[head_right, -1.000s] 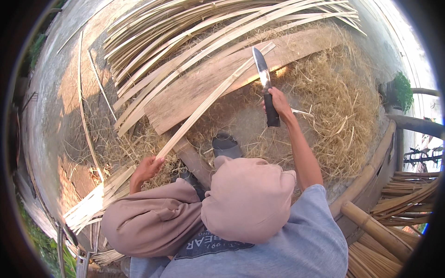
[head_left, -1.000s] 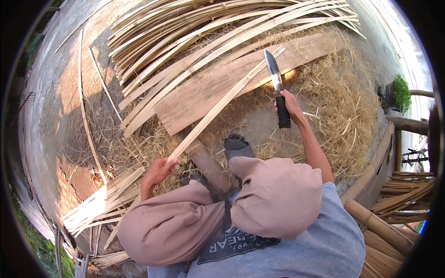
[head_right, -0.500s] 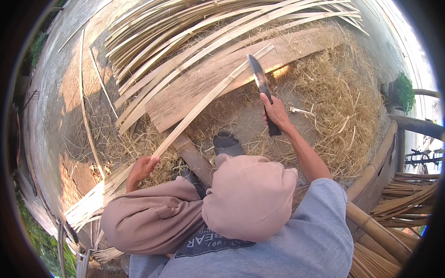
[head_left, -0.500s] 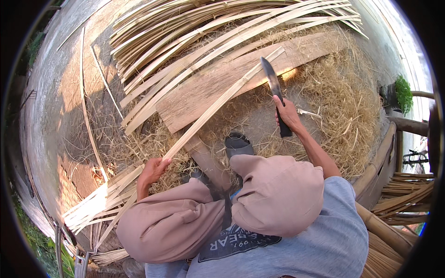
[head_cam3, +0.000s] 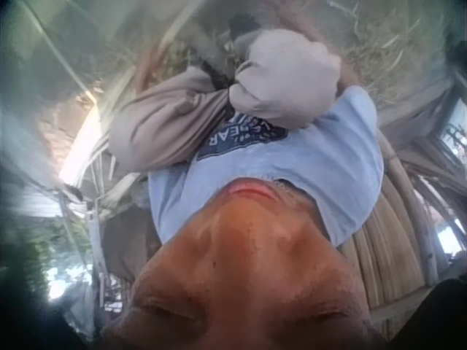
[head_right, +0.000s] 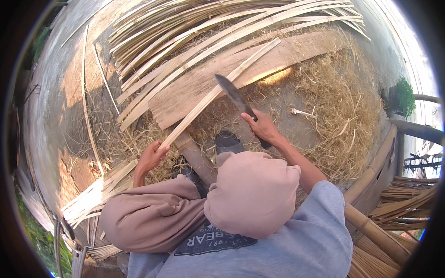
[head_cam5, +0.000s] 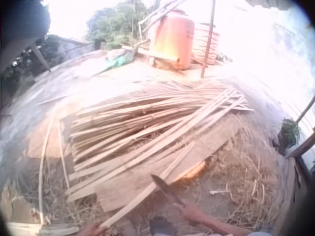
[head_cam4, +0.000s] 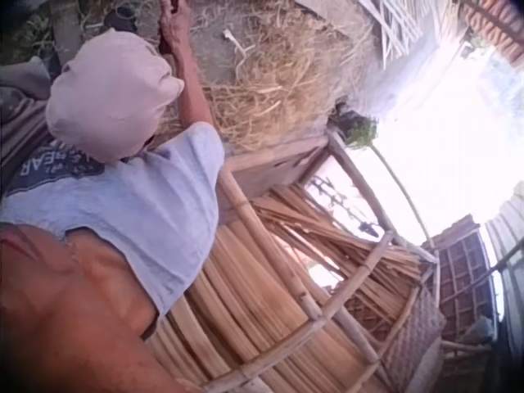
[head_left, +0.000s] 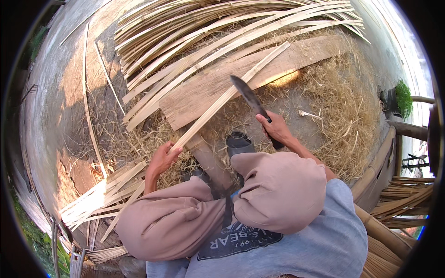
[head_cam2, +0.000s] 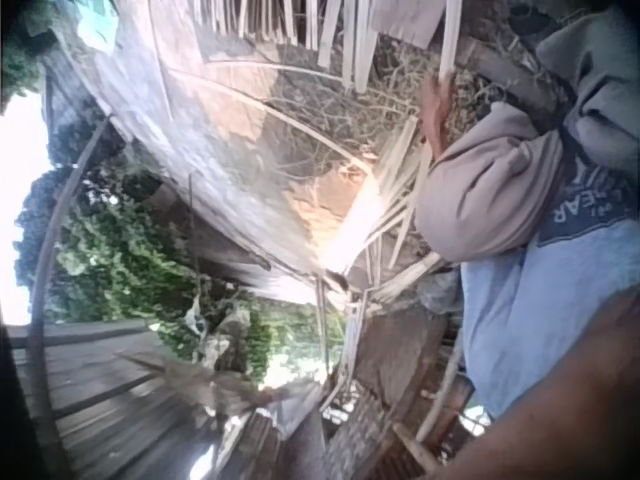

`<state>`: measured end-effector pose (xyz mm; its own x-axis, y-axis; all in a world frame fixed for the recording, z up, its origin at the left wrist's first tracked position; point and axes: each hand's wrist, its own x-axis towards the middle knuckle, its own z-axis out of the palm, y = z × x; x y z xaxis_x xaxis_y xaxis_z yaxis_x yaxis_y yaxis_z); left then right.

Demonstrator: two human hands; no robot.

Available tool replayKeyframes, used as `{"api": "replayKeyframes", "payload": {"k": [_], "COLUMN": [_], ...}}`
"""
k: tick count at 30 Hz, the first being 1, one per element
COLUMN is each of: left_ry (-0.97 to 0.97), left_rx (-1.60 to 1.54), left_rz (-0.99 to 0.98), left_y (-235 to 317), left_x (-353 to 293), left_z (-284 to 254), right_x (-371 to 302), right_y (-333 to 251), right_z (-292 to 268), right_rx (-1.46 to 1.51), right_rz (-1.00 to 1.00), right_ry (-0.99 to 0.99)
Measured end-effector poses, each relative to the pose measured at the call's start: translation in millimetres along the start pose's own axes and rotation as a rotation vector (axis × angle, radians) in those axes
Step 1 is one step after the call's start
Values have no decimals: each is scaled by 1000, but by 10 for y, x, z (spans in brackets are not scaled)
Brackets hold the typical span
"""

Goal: The person sits on the ground and uses a knife to split long bamboo strips into thinner slats on a wooden board. The person repeatedly positions each strip, slices it lengthwise, and sets the finished slats aside.

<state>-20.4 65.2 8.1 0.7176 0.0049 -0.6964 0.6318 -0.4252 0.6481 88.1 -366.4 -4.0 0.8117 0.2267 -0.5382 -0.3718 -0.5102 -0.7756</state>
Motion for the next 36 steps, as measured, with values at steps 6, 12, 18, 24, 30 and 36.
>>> {"api": "replayKeyframes", "payload": {"k": [6,12,18,24,30,36], "left_ry": [252,515,388,289,314,257], "left_rx": [174,409,408,307,315,284], "left_rz": [341,460,377,361,314,389], "left_y": [29,342,454,499,574,596], "left_x": [42,233,207,280,212,252], "left_z": [276,733,593,549,508,470], "right_x": [517,606,-124,36,359,526], "right_y": [-148,-41,-257,-36,-37,41], "right_z": [-407,-360,508,210,-126,-506], "right_rx": [-669,-557,-494,-592,-550,-658], "right_rz": [-479,-72,-334,-283,-340,-301], "right_ry": [647,556,139,302,474,459]}}
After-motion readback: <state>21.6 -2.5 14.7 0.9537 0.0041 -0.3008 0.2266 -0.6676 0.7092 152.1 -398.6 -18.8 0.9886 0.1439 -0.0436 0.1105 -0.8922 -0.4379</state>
